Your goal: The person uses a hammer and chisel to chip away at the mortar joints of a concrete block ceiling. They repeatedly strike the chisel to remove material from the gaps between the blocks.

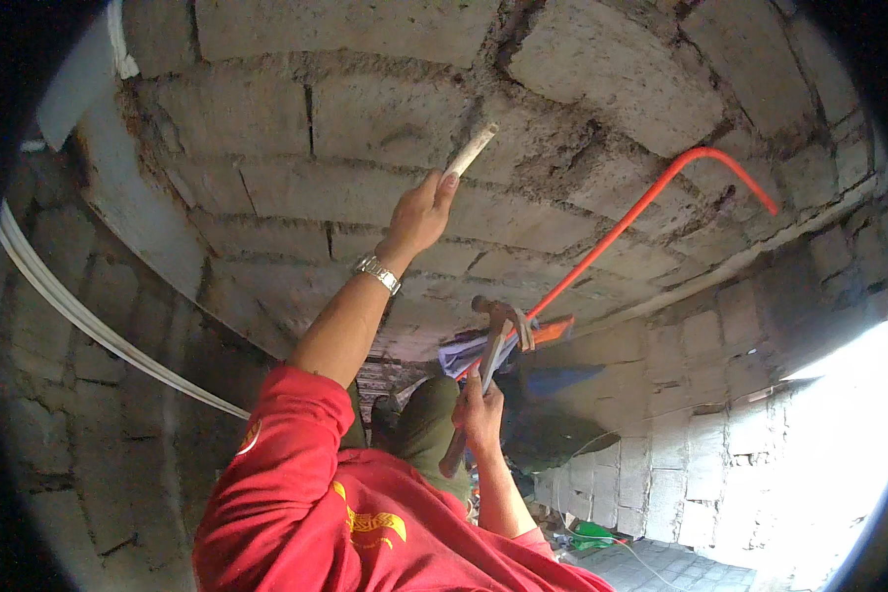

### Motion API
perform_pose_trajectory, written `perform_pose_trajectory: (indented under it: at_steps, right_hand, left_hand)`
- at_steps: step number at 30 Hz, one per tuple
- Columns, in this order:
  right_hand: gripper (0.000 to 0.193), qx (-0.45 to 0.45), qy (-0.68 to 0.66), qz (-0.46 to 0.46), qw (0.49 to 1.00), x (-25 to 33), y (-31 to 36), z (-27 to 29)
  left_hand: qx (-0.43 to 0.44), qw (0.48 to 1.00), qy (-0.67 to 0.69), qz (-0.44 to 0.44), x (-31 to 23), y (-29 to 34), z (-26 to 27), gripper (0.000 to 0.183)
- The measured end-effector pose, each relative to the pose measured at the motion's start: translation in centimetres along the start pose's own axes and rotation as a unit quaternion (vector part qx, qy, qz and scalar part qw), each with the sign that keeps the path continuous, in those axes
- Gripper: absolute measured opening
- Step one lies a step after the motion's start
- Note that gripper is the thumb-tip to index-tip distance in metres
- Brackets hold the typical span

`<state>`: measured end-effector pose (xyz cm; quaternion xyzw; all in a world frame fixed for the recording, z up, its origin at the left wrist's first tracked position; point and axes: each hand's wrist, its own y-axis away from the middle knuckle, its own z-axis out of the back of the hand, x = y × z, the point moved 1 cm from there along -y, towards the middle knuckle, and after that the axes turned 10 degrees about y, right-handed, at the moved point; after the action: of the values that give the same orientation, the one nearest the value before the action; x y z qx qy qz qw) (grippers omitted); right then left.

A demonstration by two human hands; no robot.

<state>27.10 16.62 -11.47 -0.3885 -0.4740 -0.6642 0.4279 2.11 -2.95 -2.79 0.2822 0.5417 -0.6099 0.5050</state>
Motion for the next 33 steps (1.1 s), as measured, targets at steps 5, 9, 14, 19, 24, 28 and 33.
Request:
perform_pose_trajectory:
  at_steps: [5,9,14,19,24,28,33]
  right_hand:
    - [0.04,-0.012,0.007,0.047,0.999,4.9,-0.1,0.1]
    - [0.036,-0.012,0.021,0.096,0.995,7.6,-0.2,0.1]
    - [0.032,-0.092,0.096,0.227,0.965,11.0,-1.6,0.3]
    - [0.03,-0.181,0.086,0.461,0.864,15.1,-7.6,0.5]
    - [0.03,-0.257,0.373,0.486,0.748,17.3,-15.9,-1.6]
    - [0.034,-0.141,0.306,0.357,0.871,18.4,-14.4,-3.6]
    - [0.042,-0.261,0.224,0.502,0.794,18.3,-11.8,-2.2]
  left_hand:
    - [-0.013,0.999,-0.004,-0.031,-0.3,-0.1,-0.1,0.049]
    - [0.02,1.0,0.02,0.002,-0.5,-0.3,-0.1,0.051]
    - [-0.02,0.999,0.022,-0.036,0.7,-0.6,-0.6,0.052]
    - [-0.06,0.997,0.007,-0.049,0.8,-0.6,-1.4,0.05]
    - [-0.01,0.998,0.064,0.003,0.0,-0.6,-1.3,0.046]
    - [-0.057,0.995,0.049,-0.066,2.6,-1.3,-0.7,0.045]
    - [-0.033,0.999,0.019,-0.022,0.4,-0.4,-1.0,0.046]
